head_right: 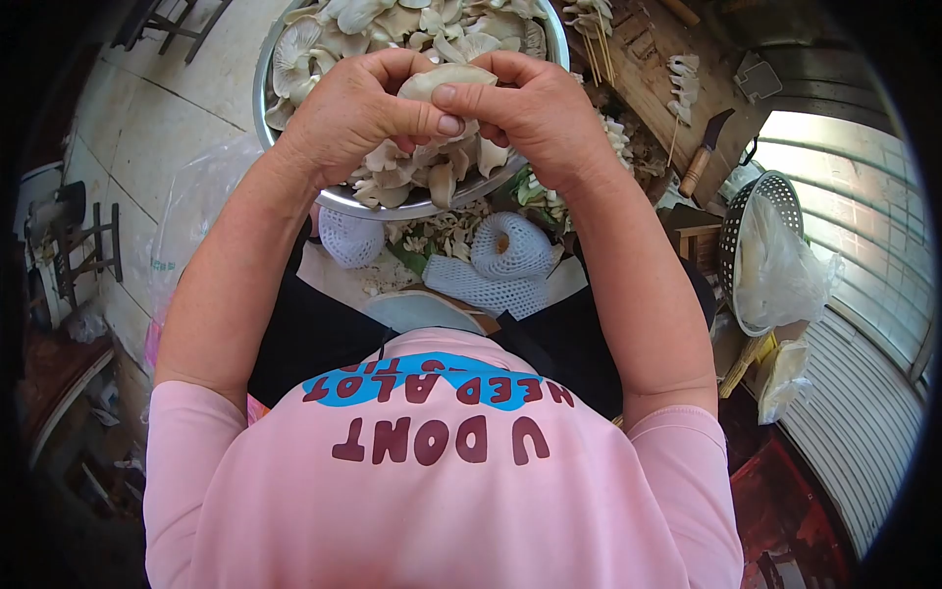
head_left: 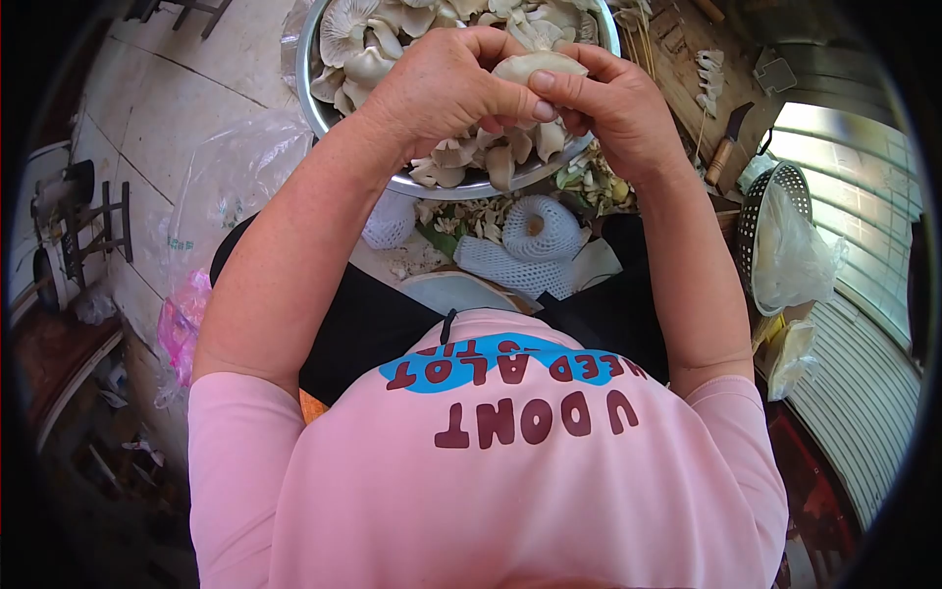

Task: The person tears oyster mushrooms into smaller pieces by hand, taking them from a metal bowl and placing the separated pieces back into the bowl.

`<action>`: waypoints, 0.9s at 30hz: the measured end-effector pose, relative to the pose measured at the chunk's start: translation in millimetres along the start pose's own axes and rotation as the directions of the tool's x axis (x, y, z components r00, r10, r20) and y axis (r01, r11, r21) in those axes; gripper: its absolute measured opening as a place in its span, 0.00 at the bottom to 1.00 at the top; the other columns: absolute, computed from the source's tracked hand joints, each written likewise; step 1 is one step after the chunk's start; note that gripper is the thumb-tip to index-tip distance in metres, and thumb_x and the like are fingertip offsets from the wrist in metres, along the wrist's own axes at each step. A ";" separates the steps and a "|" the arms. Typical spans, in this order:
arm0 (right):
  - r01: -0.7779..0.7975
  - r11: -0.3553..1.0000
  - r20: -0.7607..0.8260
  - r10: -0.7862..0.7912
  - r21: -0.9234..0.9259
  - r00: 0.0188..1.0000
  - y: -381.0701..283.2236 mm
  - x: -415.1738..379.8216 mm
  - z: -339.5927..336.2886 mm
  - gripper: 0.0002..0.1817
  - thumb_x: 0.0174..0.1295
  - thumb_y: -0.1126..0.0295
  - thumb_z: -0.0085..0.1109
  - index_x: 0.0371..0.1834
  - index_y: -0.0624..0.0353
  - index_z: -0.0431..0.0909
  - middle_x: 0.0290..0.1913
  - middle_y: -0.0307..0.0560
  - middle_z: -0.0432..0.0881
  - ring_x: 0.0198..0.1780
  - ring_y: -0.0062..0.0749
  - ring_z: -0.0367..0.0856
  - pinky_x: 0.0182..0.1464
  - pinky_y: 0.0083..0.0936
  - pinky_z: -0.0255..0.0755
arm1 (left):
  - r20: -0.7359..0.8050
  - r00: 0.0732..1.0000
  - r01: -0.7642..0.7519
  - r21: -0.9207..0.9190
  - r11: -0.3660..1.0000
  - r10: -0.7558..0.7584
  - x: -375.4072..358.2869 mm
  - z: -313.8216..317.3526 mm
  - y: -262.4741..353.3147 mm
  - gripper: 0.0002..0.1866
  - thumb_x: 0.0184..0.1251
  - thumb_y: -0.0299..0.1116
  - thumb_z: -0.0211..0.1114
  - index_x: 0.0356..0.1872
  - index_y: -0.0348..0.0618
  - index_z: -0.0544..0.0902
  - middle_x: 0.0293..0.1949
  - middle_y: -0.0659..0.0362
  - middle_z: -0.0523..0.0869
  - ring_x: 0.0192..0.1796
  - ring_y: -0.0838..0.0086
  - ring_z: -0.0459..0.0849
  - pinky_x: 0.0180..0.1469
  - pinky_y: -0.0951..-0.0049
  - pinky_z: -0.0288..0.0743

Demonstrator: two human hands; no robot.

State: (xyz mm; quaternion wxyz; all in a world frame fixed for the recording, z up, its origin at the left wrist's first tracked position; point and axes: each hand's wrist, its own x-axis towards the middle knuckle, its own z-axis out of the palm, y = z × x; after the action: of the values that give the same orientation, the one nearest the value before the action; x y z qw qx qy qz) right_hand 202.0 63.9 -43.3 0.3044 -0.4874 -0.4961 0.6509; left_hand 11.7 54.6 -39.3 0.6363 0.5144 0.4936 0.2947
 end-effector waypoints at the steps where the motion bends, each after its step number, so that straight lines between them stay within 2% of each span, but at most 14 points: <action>1: 0.006 1.000 0.003 -0.006 0.013 1.000 -0.5 0.2 -0.4 0.15 0.53 0.62 0.71 0.38 0.60 0.82 0.24 0.32 0.75 0.22 0.13 0.67 0.24 0.12 0.59 | 0.032 0.999 0.015 -0.069 0.998 -0.013 0.5 -1.0 -1.4 0.20 0.45 0.33 0.79 0.39 0.40 0.82 0.31 0.63 0.83 0.29 0.80 0.81 0.32 0.80 0.77; 2: 0.007 1.000 0.003 -0.007 0.013 1.000 -1.2 0.6 -1.8 0.15 0.53 0.62 0.71 0.38 0.60 0.82 0.24 0.32 0.75 0.22 0.13 0.67 0.24 0.12 0.59 | 0.032 0.999 0.014 -0.068 0.998 -0.012 1.1 -2.7 -2.4 0.20 0.45 0.33 0.79 0.39 0.40 0.82 0.31 0.63 0.83 0.29 0.80 0.81 0.32 0.80 0.77; 4: 0.009 0.998 0.031 -0.011 0.055 0.999 -2.7 1.3 -5.0 0.14 0.53 0.63 0.71 0.38 0.60 0.83 0.25 0.32 0.76 0.23 0.13 0.67 0.25 0.12 0.59 | 0.073 0.997 0.051 -0.213 0.976 -0.036 1.7 -5.8 -4.2 0.18 0.48 0.33 0.77 0.40 0.40 0.82 0.32 0.62 0.83 0.31 0.79 0.82 0.34 0.78 0.79; 10: -0.040 0.979 0.074 0.026 0.198 0.997 -6.7 -3.1 -1.4 0.14 0.53 0.64 0.70 0.38 0.60 0.82 0.29 0.32 0.78 0.26 0.13 0.68 0.27 0.12 0.61 | 0.172 0.985 0.068 -0.373 0.925 -0.003 0.6 -5.6 -7.4 0.17 0.53 0.31 0.74 0.43 0.40 0.80 0.35 0.61 0.83 0.35 0.77 0.82 0.35 0.76 0.81; 13: -0.062 0.962 0.080 0.043 0.265 0.996 -6.8 -3.5 -0.9 0.13 0.55 0.65 0.69 0.39 0.60 0.82 0.29 0.33 0.79 0.26 0.14 0.70 0.27 0.12 0.62 | 0.189 0.982 0.058 -0.434 0.899 0.028 0.3 -6.9 -10.3 0.16 0.56 0.30 0.72 0.44 0.40 0.80 0.35 0.62 0.83 0.33 0.78 0.83 0.36 0.75 0.82; 17: -0.017 0.921 0.023 0.008 0.390 1.000 -7.0 4.8 -12.2 0.11 0.57 0.66 0.68 0.39 0.59 0.81 0.28 0.33 0.79 0.26 0.14 0.70 0.27 0.11 0.62 | 0.138 0.990 0.053 -0.541 0.839 0.026 3.0 -16.9 -10.9 0.14 0.60 0.30 0.69 0.45 0.40 0.80 0.34 0.63 0.83 0.31 0.78 0.83 0.36 0.77 0.82; 19: 0.088 0.915 -0.067 -0.067 0.394 0.996 -7.6 9.9 -25.3 0.10 0.58 0.66 0.67 0.38 0.59 0.81 0.28 0.32 0.78 0.25 0.13 0.71 0.27 0.11 0.62 | 0.041 0.996 -0.039 -0.599 0.800 0.080 7.3 -29.9 -14.0 0.12 0.62 0.30 0.67 0.45 0.39 0.79 0.34 0.63 0.83 0.30 0.79 0.83 0.36 0.79 0.82; 20: 0.091 0.945 -0.084 -0.068 0.314 0.994 -8.4 12.1 -28.8 0.12 0.57 0.64 0.68 0.38 0.58 0.81 0.28 0.31 0.79 0.25 0.13 0.71 0.27 0.12 0.63 | -0.013 0.999 -0.047 -0.509 0.859 0.047 7.6 -33.0 -15.6 0.16 0.60 0.31 0.69 0.47 0.36 0.79 0.34 0.62 0.83 0.30 0.79 0.83 0.35 0.81 0.81; 21: 0.093 0.945 -0.083 -0.070 0.314 0.994 -8.8 11.8 -27.9 0.12 0.57 0.64 0.68 0.38 0.58 0.81 0.28 0.31 0.79 0.25 0.13 0.71 0.27 0.12 0.63 | -0.014 0.999 -0.048 -0.508 0.860 0.048 6.5 -32.2 -15.3 0.16 0.60 0.31 0.69 0.47 0.36 0.79 0.34 0.62 0.83 0.30 0.79 0.83 0.35 0.81 0.81; 23: -0.032 0.999 -0.088 0.031 -0.017 0.996 -9.6 12.1 -24.5 0.14 0.55 0.62 0.69 0.40 0.58 0.81 0.29 0.32 0.80 0.25 0.14 0.71 0.26 0.13 0.63 | -0.128 0.991 0.030 -0.067 0.997 -0.039 3.5 -26.7 -13.3 0.22 0.58 0.32 0.71 0.51 0.34 0.78 0.35 0.61 0.84 0.31 0.80 0.83 0.34 0.81 0.80; 24: -0.058 0.994 -0.060 0.053 -0.090 0.997 -9.0 14.1 -21.9 0.19 0.54 0.61 0.70 0.45 0.60 0.80 0.32 0.35 0.81 0.27 0.15 0.73 0.27 0.14 0.65 | -0.160 0.986 0.044 0.040 0.998 -0.037 -0.2 -20.7 -8.6 0.26 0.55 0.32 0.73 0.54 0.32 0.76 0.35 0.60 0.84 0.31 0.79 0.82 0.33 0.80 0.78; 25: -0.054 0.994 -0.056 0.049 -0.090 0.997 -7.6 16.3 -17.5 0.19 0.54 0.61 0.70 0.45 0.60 0.80 0.32 0.35 0.81 0.27 0.15 0.73 0.27 0.14 0.65 | -0.165 0.986 0.042 0.042 0.998 -0.035 0.1 -21.9 -8.9 0.26 0.55 0.32 0.73 0.54 0.32 0.76 0.35 0.60 0.84 0.31 0.79 0.82 0.33 0.80 0.78; 27: -0.020 0.978 -0.111 -0.003 -0.209 0.994 -3.7 20.0 -9.4 0.24 0.55 0.61 0.70 0.51 0.64 0.78 0.35 0.38 0.82 0.29 0.18 0.76 0.30 0.16 0.70 | -0.187 0.982 0.032 0.196 0.980 0.005 2.5 -24.8 -10.5 0.26 0.55 0.32 0.73 0.55 0.32 0.76 0.36 0.59 0.84 0.31 0.79 0.82 0.33 0.78 0.79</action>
State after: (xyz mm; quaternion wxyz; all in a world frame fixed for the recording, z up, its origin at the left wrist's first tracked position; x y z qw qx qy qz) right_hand 203.7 86.0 -46.7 0.2758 -0.5543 -0.5421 0.5682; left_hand -12.1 62.7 -49.7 0.5349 0.5419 0.5814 0.2866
